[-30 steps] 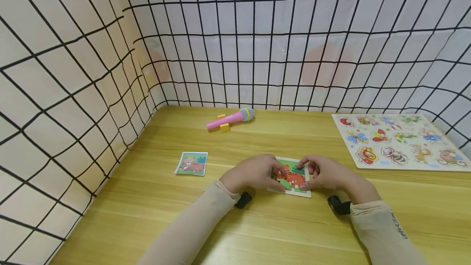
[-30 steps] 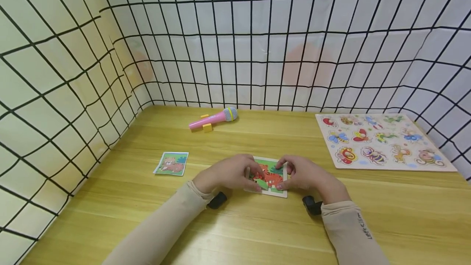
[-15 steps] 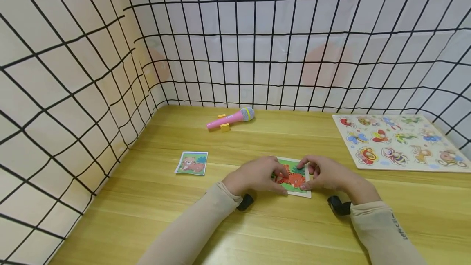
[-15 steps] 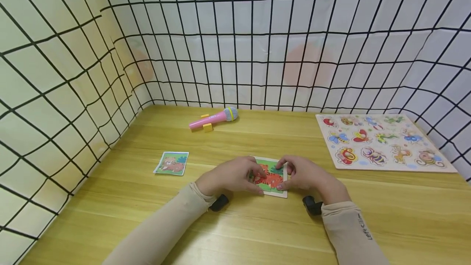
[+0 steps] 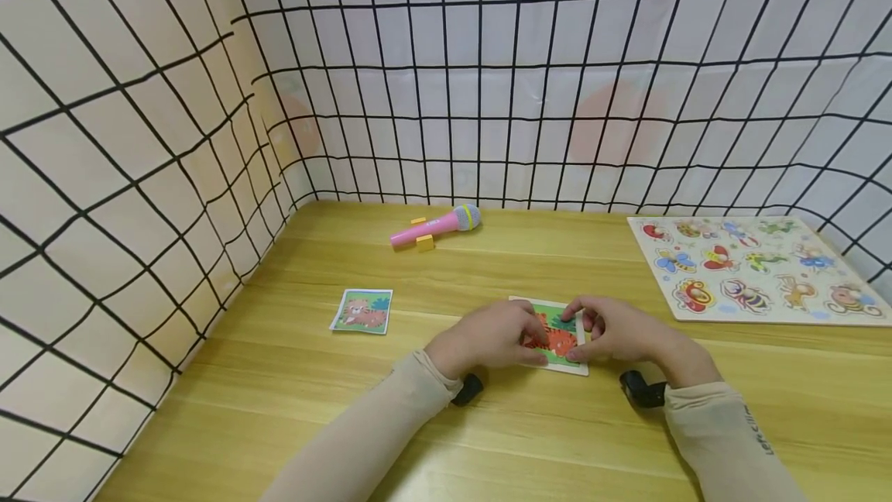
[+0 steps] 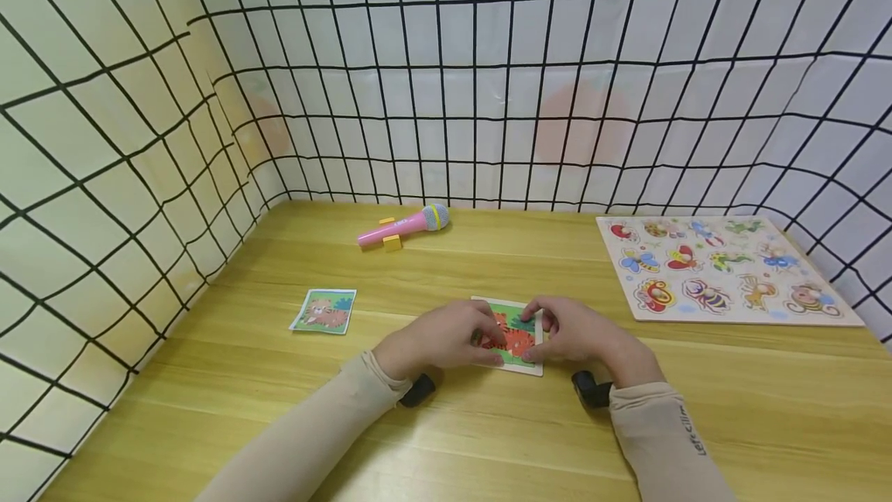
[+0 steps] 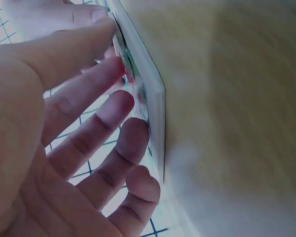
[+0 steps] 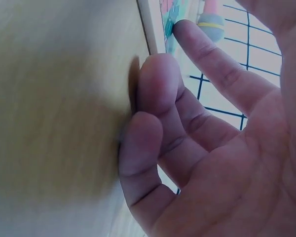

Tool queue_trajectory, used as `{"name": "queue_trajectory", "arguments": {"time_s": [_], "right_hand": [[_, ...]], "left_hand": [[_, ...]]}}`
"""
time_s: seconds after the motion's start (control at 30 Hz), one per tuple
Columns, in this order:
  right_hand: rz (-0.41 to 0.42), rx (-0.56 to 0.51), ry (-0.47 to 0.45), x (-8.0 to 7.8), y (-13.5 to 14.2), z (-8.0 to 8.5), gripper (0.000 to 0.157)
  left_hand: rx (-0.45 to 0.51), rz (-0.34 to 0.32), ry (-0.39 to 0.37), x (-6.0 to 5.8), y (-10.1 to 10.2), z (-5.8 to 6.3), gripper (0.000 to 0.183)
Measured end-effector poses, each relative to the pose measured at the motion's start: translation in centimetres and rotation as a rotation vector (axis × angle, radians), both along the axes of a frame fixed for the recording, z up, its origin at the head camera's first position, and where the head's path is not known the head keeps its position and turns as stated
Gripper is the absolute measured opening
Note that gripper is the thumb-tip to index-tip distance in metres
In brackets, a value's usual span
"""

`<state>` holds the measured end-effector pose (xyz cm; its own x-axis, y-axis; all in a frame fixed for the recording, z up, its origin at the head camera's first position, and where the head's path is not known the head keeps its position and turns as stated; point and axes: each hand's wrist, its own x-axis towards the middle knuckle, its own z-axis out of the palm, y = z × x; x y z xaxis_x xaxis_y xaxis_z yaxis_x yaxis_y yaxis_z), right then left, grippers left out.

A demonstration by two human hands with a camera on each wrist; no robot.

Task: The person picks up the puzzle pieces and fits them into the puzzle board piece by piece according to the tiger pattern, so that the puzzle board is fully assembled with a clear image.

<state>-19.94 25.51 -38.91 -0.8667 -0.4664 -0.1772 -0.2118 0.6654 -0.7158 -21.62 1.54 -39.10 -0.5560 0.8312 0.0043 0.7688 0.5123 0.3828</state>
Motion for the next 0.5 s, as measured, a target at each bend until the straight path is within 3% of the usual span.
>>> {"name": "queue_trajectory", "arguments": {"time_s": [0.5], "right_hand": [[0.000, -0.004, -0.024, -0.20, 0.07, -0.13, 0.049]], "left_hand": [[0.005, -0.035, 0.037, 0.35, 0.39, 0.01, 0.021]]}}
